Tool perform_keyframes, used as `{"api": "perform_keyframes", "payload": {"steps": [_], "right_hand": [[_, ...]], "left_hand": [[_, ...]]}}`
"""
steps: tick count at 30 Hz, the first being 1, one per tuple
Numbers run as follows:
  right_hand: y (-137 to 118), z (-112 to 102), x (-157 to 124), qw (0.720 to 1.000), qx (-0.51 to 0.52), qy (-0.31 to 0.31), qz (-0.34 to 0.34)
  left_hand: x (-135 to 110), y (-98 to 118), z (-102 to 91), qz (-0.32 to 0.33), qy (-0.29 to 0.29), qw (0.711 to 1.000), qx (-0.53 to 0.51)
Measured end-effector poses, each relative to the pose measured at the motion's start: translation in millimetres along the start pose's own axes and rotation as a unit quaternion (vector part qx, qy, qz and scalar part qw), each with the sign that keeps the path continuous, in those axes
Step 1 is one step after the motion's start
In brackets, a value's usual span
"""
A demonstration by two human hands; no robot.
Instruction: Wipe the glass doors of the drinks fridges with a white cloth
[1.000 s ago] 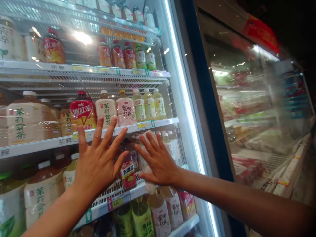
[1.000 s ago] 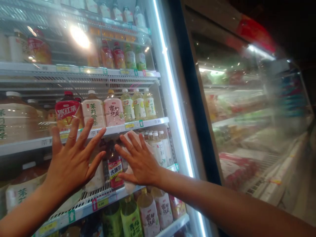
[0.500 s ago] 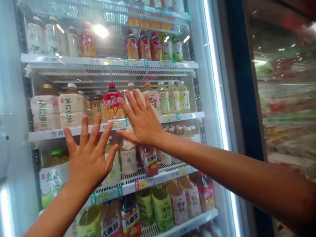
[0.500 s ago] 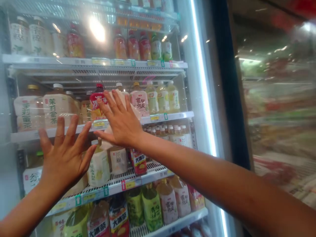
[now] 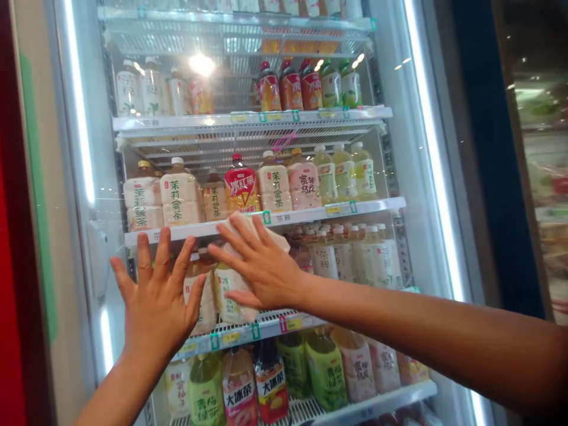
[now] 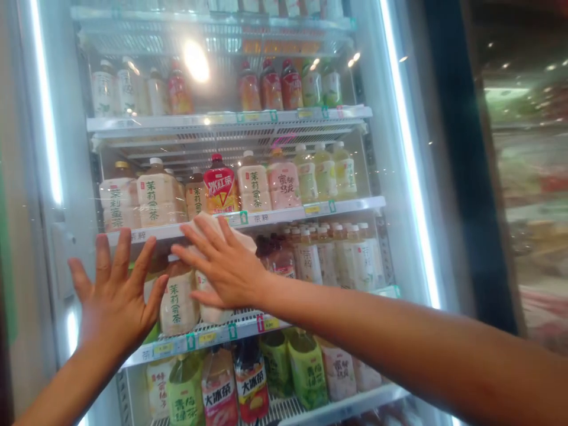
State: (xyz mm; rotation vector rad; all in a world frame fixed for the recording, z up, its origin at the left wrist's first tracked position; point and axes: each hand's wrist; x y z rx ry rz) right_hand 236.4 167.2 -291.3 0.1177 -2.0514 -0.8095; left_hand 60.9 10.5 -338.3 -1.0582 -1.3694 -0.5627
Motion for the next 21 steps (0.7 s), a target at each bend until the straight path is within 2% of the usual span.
{"api": "perform_keyframes", "payload": {"steps": [2, 3, 6, 7, 8, 11, 12, 13, 16, 17, 18, 21], "right_hand": [[-3.2, 0.6, -1.6, 0.997, 0.013, -0.036, -0.063], [-2.9, 0.3, -1.2, 0.998, 0.013, -0.032, -0.058], [-3.1, 0.7, -1.8, 0.999, -0.001, 0.020, 0.040], [-5.0, 1.8, -5.2, 0.998, -0.001, 0.027, 0.051], [-7.5, 3.1, -10.6, 0.999, 0.003, 0.020, 0.035], [-9.7, 4.8, -32.9, 0.993, 0.022, -0.047, -0.102], [-6.2, 3.5, -39.5, 0.991, 0.023, -0.057, -0.119], [-0.7, 1.1, -45.0, 0.993, 0.018, -0.050, -0.101], [16.4, -8.1, -59.9, 0.998, -0.008, 0.027, 0.062], [18.9, -10.5, -67.1, 0.995, -0.010, 0.039, 0.095], [19.4, -12.2, -76.2, 0.995, -0.007, 0.031, 0.098], [18.3, -16.9, -108.9, 0.998, 0.019, -0.067, 0.000]], "left_hand": [[-2.9, -3.2, -3.5, -0.001, -0.012, 1.000, 0.003], [-3.4, -3.8, -5.0, -0.004, -0.018, 1.000, 0.002], [-2.5, -1.9, -7.8, -0.008, -0.026, 1.000, 0.000], [-2.1, -0.5, -8.5, -0.006, -0.024, 1.000, -0.001], [-2.0, 1.0, -9.1, -0.001, -0.021, 1.000, -0.001], [-3.5, 5.4, -10.4, 0.011, -0.015, 1.000, -0.003], [-4.6, 7.3, -10.4, 0.013, -0.016, 1.000, -0.002], [-5.8, 9.7, -10.0, 0.013, -0.017, 1.000, -0.003], [-8.9, 22.1, -6.7, 0.014, -0.021, 1.000, -0.011], [-9.4, 28.1, -5.0, 0.016, -0.021, 0.999, -0.017], [-9.4, 34.7, -3.3, 0.018, -0.021, 0.999, -0.024], [-6.9, 56.1, 1.2, 0.030, -0.016, 0.998, -0.047]]}}
Point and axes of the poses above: each hand's wrist, its own x-axis towards the middle knuckle, its own z-axis out of the palm, y = z × x, and after that the axes turned 8 degrees about x, right-handed
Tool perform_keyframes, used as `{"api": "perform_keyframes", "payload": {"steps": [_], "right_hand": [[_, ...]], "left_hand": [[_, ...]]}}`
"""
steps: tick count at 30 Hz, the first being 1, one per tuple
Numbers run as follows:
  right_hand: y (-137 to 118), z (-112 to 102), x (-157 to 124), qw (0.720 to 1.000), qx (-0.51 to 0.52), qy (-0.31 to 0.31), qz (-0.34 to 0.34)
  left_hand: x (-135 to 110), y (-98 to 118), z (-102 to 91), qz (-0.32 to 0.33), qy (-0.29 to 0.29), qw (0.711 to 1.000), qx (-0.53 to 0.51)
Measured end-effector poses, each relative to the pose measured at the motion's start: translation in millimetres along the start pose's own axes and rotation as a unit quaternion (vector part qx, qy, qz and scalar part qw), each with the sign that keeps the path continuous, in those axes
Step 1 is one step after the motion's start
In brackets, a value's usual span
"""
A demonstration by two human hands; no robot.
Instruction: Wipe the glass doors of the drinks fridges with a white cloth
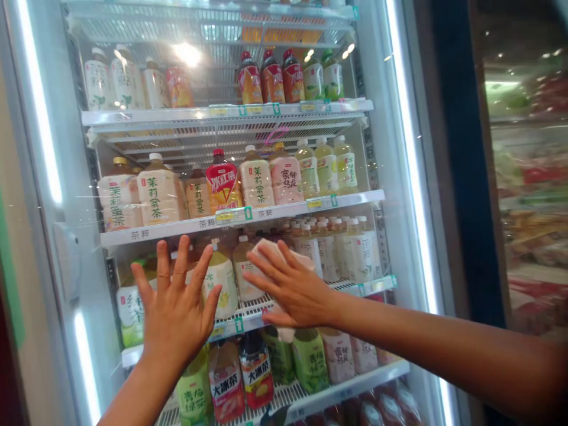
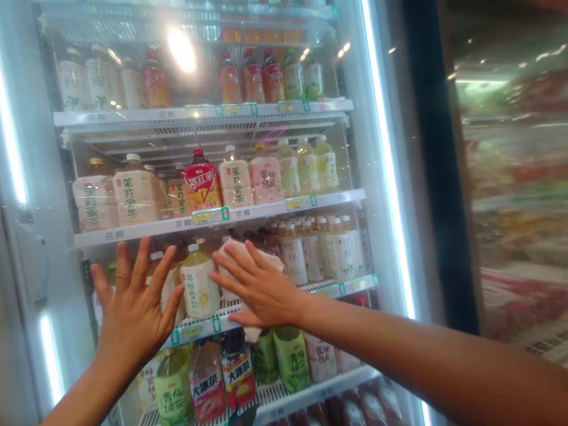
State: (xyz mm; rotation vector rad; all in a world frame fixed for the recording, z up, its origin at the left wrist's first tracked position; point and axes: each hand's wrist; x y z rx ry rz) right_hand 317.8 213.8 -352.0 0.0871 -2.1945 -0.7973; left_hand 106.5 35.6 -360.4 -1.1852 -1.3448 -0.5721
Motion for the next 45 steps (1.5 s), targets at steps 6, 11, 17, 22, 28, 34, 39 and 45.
{"api": "perform_keyframes", "payload": {"steps": [6, 11, 17, 22, 28, 34, 39, 45], "right_hand": [[31.4, -12.2, -43.5, 0.972, -0.042, 0.094, 0.212], [20.0, 1.8, -96.0, 0.982, -0.036, 0.064, 0.174], [38.2, -5.3, -122.5, 0.938, -0.071, 0.148, 0.307], [48.3, -8.2, -158.0, 0.980, -0.045, 0.043, 0.191], [69.4, -15.9, -198.0, 0.930, -0.073, 0.157, 0.326], [80.0, -21.5, -227.3, 0.988, -0.051, 0.020, 0.146], [78.6, -22.0, -210.4, 0.926, -0.092, 0.140, 0.339], [34.6, -1.6, -161.5, 0.964, -0.038, 0.099, 0.244]], "left_hand": [[12.1, 38.6, 7.7, 0.026, 0.005, 0.999, -0.036], [11.6, 81.8, 11.3, 0.019, 0.000, 0.997, -0.075], [18.9, 142.2, 24.4, 0.029, 0.006, 0.993, -0.110], [33.7, 179.8, 35.0, 0.069, 0.019, 0.990, -0.125], [47.2, 210.2, 49.2, 0.153, 0.041, 0.983, -0.091], [48.5, 218.2, 65.6, 0.195, 0.036, 0.979, -0.048], [47.0, 217.4, 67.5, 0.194, 0.036, 0.980, -0.032], [42.3, 197.9, 59.4, 0.189, 0.036, 0.981, -0.037]]}}
Point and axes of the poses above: each hand's wrist, its own x-axis towards the middle knuckle, its own z-axis out of the palm, y = z × x, and after that the axes turned 8 degrees about x, right-handed
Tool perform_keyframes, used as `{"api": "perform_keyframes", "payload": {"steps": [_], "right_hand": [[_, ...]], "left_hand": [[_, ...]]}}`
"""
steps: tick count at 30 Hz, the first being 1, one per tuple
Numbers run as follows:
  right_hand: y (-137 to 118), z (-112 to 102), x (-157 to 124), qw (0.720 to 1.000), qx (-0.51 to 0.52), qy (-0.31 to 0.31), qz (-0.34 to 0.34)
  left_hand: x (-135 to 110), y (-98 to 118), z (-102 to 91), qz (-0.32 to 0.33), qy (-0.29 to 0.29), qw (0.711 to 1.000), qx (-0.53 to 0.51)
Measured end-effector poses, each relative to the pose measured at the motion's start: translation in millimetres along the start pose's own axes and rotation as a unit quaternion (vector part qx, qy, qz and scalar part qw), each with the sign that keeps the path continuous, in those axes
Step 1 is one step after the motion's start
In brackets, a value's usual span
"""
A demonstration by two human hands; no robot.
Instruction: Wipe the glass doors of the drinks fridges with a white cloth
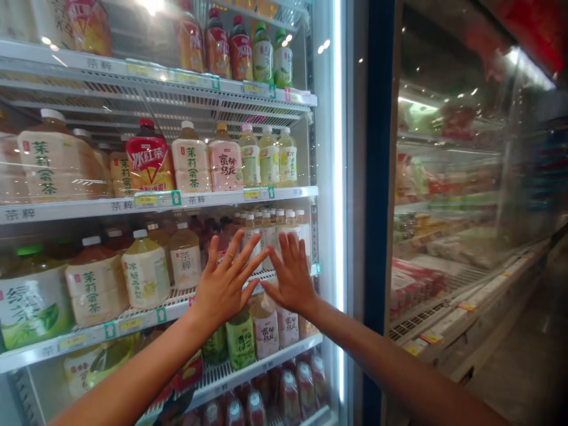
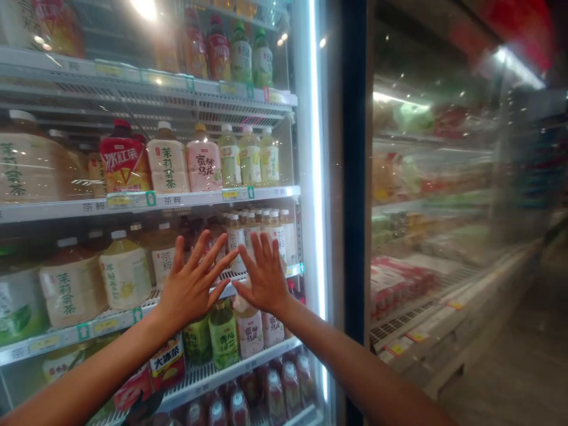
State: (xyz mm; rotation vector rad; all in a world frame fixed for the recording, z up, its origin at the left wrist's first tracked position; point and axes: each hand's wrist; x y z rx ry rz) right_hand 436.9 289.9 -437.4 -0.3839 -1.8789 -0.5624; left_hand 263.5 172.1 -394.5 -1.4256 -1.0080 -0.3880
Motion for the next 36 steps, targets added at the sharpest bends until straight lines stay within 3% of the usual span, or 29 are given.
{"api": "perform_keyframes", "payload": {"steps": [4, 9, 15, 19, 22, 27, 33, 36], "right_hand": [[-28.4, 10.6, 28.0, 0.993, 0.000, 0.079, 0.087], [-87.7, 30.1, 36.4, 0.997, 0.030, -0.030, -0.057], [-149.0, 51.1, 76.5, 0.999, 0.039, 0.032, 0.016], [-177.6, 63.6, 54.6, 0.993, 0.058, -0.072, -0.075], [-182.4, 63.0, 52.0, 0.985, 0.059, -0.116, -0.117], [-184.7, 61.5, 68.1, 0.999, 0.038, -0.030, 0.005], [-176.2, 67.0, 37.6, 0.985, 0.049, -0.077, -0.148], [-161.5, 61.5, 48.8, 0.998, 0.028, -0.022, -0.059]], "left_hand": [[-20.7, -26.6, -11.2, -0.039, -0.017, 0.999, 0.001], [-61.1, -70.0, -33.2, -0.086, -0.042, 0.995, -0.001], [-119.6, -116.5, -55.2, -0.158, -0.069, 0.985, -0.006], [-153.4, -115.5, -58.8, -0.175, -0.067, 0.982, -0.013], [-169.6, -105.3, -58.0, -0.185, -0.076, 0.980, -0.022], [-178.7, -97.3, -51.7, -0.214, -0.060, 0.975, -0.014], [-179.8, -97.6, -46.5, -0.211, -0.048, 0.976, 0.001], [-179.9, -97.1, -46.0, -0.211, -0.045, 0.976, 0.008]]}}
Point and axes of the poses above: each hand's wrist, its own x-axis towards the middle knuckle, its own z-axis out of the palm, y = z × x, and after that the axes turned 8 degrees about x, right-handed
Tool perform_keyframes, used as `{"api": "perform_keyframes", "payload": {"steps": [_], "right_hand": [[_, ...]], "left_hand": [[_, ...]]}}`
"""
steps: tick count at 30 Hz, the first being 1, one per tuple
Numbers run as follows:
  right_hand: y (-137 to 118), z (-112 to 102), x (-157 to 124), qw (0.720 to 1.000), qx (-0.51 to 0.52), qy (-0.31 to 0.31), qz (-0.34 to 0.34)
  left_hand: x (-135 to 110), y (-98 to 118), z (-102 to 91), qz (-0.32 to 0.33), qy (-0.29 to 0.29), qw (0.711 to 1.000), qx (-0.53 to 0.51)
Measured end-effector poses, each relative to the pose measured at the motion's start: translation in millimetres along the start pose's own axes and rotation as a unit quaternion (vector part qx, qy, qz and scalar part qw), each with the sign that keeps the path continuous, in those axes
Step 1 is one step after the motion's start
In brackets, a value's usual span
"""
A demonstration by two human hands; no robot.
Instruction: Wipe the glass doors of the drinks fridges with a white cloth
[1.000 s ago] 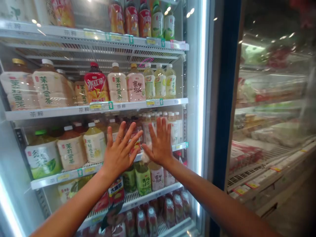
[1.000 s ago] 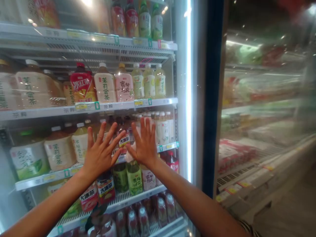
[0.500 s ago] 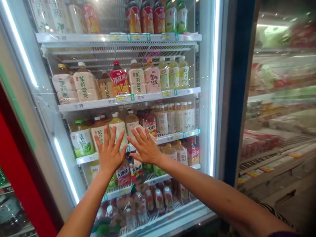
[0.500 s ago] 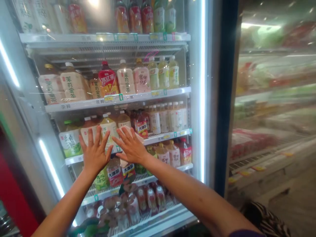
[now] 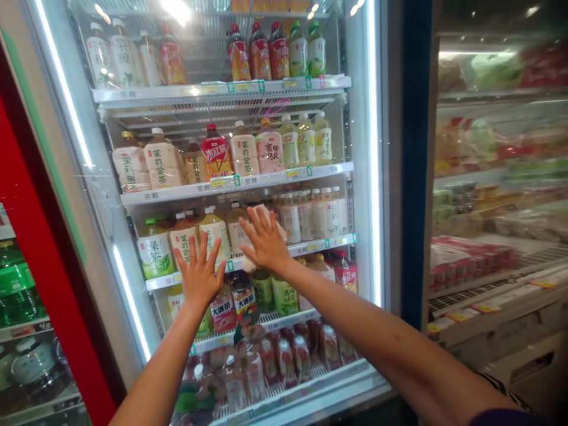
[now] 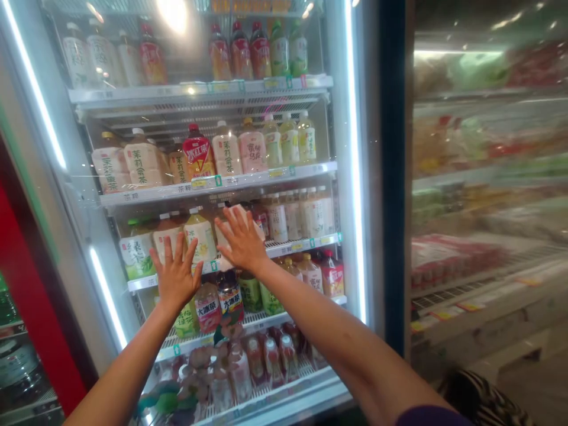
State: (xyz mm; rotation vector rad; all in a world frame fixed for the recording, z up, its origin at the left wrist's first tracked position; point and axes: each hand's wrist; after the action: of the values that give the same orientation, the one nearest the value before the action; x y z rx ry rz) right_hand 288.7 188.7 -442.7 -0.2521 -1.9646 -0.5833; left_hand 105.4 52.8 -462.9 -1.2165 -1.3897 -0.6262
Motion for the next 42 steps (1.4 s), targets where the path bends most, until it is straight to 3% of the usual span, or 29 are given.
{"api": "perform_keyframes", "payload": {"steps": [3, 6, 8, 13, 18, 23, 27, 29, 33, 35, 38, 42], "right_hand": [[4.4, -3.2, 2.3, 0.999, -0.002, 0.029, 0.044], [3.9, -2.3, -4.9, 0.999, 0.007, 0.002, -0.032], [7.9, -3.5, -3.7, 0.999, 0.004, 0.000, -0.047], [21.6, -9.1, -7.1, 0.998, -0.009, 0.045, 0.044], [43.3, -15.2, -49.9, 0.998, -0.003, -0.030, -0.047], [77.6, -30.4, -59.2, 0.991, -0.052, 0.036, 0.116], [101.8, -38.2, -81.5, 0.998, -0.049, -0.007, 0.037], [125.2, -46.0, -89.1, 0.997, -0.059, -0.001, 0.048], [163.6, -59.2, -94.1, 0.965, -0.092, 0.110, 0.221], [159.6, -56.2, -102.4, 0.956, -0.086, 0.123, 0.251], [136.2, -46.4, -113.1, 0.972, -0.063, 0.083, 0.209], [120.6, -42.4, -89.3, 0.971, -0.065, 0.098, 0.207]], "left_hand": [[-0.6, -0.1, -0.7, 0.002, 0.003, 1.000, 0.006], [-0.3, 1.0, -2.0, 0.006, 0.006, 1.000, 0.010], [1.6, 4.6, -2.7, 0.004, 0.010, 1.000, 0.012], [15.0, 29.1, -4.3, 0.015, 0.009, 1.000, 0.005], [33.5, 60.9, -1.9, 0.047, 0.004, 0.999, -0.022], [51.2, 93.8, 11.4, 0.052, 0.011, 0.998, -0.045], [61.5, 114.2, 18.2, 0.057, 0.014, 0.998, -0.030], [63.3, 117.9, 19.5, 0.074, 0.011, 0.997, -0.025], [61.7, 117.7, 21.4, 0.083, 0.006, 0.996, -0.028], [60.6, 117.0, 22.4, 0.078, 0.005, 0.996, -0.035], [60.7, 116.9, 24.0, 0.081, 0.011, 0.995, -0.049], [61.6, 118.3, 24.8, 0.077, 0.007, 0.995, -0.056]]}}
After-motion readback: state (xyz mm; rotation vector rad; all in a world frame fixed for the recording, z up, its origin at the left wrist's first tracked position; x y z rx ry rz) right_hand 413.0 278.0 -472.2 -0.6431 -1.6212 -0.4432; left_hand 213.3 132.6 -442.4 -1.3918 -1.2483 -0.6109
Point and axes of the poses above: each hand's wrist, its own x-axis towards the middle knuckle, its own z-axis out of the palm, y = z × x, and after that the axes turned 8 degrees about x, right-handed
